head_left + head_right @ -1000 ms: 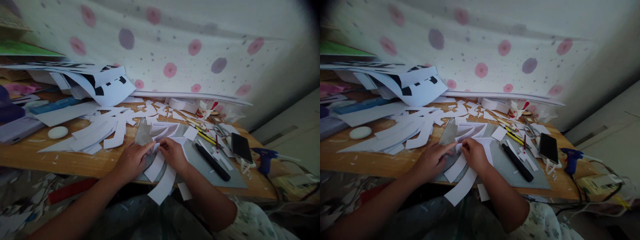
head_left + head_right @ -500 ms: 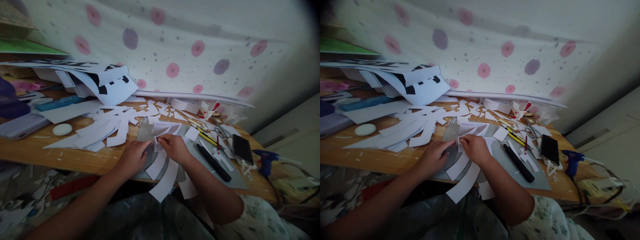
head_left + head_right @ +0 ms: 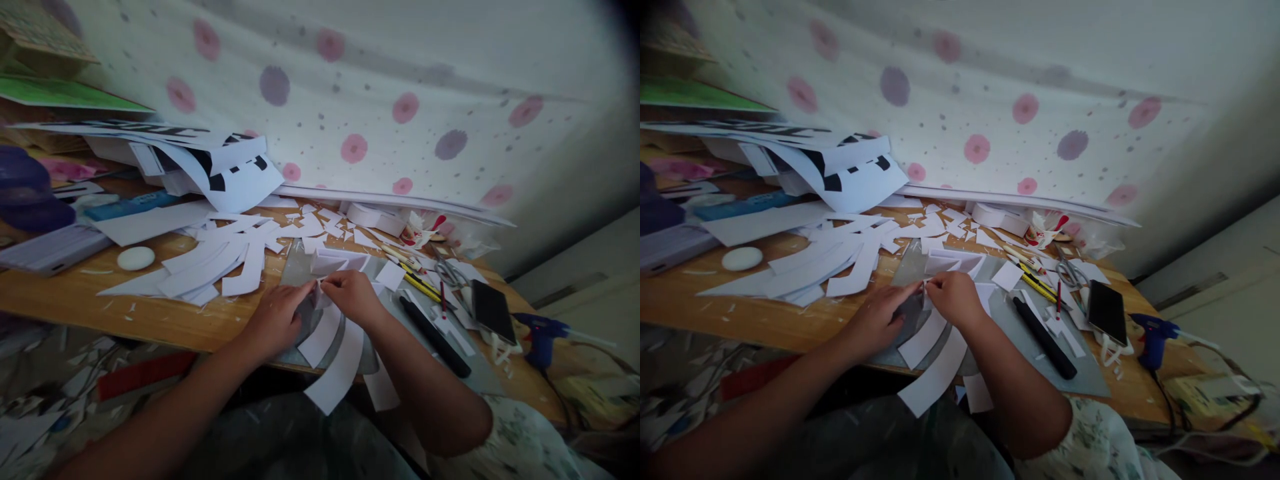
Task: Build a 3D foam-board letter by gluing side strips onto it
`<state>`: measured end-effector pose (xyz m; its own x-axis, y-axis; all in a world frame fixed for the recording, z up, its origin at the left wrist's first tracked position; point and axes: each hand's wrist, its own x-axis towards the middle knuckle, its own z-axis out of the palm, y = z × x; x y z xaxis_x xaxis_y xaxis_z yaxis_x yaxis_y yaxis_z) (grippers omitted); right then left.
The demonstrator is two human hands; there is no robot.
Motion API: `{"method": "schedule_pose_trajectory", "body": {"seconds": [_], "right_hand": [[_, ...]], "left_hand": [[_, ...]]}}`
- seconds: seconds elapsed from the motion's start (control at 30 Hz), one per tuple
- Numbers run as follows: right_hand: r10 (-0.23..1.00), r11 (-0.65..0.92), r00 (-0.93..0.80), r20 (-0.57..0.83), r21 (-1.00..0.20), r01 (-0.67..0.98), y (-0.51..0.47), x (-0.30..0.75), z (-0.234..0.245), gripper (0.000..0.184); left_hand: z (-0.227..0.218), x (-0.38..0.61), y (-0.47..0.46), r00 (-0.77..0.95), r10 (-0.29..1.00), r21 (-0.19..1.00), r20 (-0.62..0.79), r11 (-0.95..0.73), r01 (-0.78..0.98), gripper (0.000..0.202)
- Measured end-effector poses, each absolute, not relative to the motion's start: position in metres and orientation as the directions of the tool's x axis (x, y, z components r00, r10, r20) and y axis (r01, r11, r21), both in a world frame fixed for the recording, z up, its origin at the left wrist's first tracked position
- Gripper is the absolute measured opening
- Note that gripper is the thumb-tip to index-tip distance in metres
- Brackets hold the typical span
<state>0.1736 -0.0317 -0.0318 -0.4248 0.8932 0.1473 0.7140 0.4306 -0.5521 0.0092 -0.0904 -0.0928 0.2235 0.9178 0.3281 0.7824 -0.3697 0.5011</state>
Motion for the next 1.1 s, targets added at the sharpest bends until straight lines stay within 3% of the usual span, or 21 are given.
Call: {"method": "schedule_pose_trajectory", "body": {"seconds": [0.27,0.47,0.7,1.1], "right_hand": [[0.872,0.447,-0.465,0.153,-0.636,0.629,-0.027,0.186,-0.039,0.025],[0.775,0.616,-0.544,0.322,-0.579,0.534,-0.036,0.206,-0.043,0.020],[0.785,0.607,-0.527,0.324,-0.573,0.551,-0.038,0.215,-0.056,0.024],[0.771,0.620,-0.567,0.290,-0.546,0.564,-0.036,0.208,-0.065,0.026]], "left_hand": [[-0.093,0.010,-0.091,0.186,0.930,0.522,0.316,-0.335,0.785,0.069],[-0.094,0.009,-0.090,0.194,0.923,0.528,0.332,-0.352,0.773,0.072],[-0.092,0.007,-0.092,0.246,0.875,0.477,0.416,-0.441,0.760,0.071],[-0.091,0.007,-0.092,0.240,0.893,0.508,0.381,-0.419,0.753,0.068]]}}
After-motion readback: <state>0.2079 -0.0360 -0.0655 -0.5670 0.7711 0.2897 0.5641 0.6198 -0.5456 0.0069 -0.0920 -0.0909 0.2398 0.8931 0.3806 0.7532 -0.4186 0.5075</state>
